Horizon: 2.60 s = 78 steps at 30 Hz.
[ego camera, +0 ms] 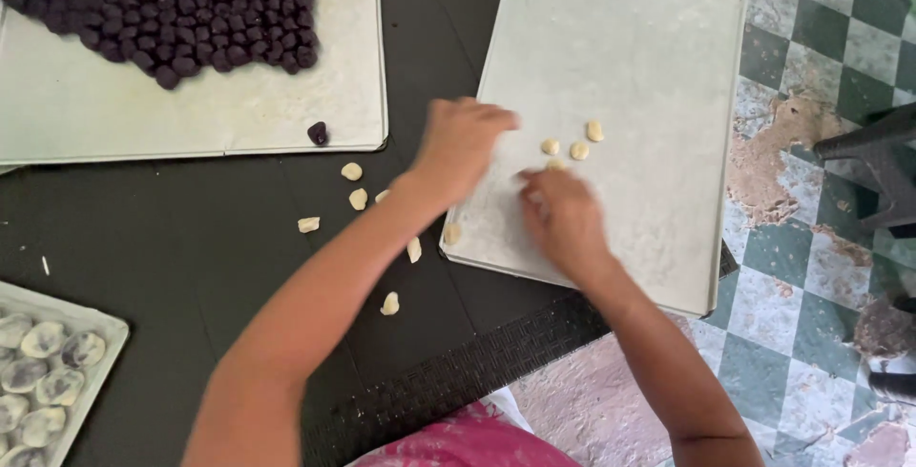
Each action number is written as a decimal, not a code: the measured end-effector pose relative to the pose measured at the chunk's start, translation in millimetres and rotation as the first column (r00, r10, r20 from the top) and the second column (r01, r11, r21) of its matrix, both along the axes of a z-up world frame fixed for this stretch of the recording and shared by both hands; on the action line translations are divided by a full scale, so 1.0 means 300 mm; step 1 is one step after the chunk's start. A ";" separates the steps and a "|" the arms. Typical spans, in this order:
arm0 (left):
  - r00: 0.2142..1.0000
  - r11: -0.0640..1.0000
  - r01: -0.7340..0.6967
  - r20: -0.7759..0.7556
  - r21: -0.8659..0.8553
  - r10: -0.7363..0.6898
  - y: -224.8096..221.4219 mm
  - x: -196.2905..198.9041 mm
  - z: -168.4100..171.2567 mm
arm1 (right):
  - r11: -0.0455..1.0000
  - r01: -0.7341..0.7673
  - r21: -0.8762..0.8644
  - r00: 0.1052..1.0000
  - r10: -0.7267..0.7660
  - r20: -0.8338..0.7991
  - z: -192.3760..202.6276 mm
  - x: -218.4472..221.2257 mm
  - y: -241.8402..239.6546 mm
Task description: Preparing filled pastries by flattening dough, adding filling, and rolling them into balls before arranging them on a tray.
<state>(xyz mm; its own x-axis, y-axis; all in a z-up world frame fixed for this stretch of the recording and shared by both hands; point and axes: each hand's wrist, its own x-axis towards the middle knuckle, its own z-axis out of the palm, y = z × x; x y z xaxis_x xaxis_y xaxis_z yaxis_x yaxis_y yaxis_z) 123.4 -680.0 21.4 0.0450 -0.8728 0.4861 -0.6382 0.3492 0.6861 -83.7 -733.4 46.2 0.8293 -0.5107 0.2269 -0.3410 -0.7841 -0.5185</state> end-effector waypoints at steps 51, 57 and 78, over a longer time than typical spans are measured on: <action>0.807 0.879 -0.474 0.377 -0.045 0.455 0.169 -0.114 -0.100 | 0.783 0.053 0.620 0.821 -0.388 0.420 -0.035 -0.246 0.028; 0.651 0.939 -0.340 0.706 -0.058 0.280 0.273 -0.137 -0.067 | 0.666 0.054 0.744 0.728 -0.536 0.428 -0.127 -0.259 0.106; 0.803 0.791 -0.576 -0.038 0.206 0.595 0.924 -0.166 0.198 | 0.868 -0.252 0.428 0.862 0.001 0.506 0.052 0.029 0.638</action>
<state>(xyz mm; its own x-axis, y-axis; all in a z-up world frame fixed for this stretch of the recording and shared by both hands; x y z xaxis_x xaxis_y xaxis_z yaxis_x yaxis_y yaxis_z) 73.6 -402.8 80.9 0.6131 -0.7335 0.2935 -0.6087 -0.2018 0.7673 -75.1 -542.1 61.7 0.7443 -0.5550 0.3716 0.1315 -0.4236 -0.8962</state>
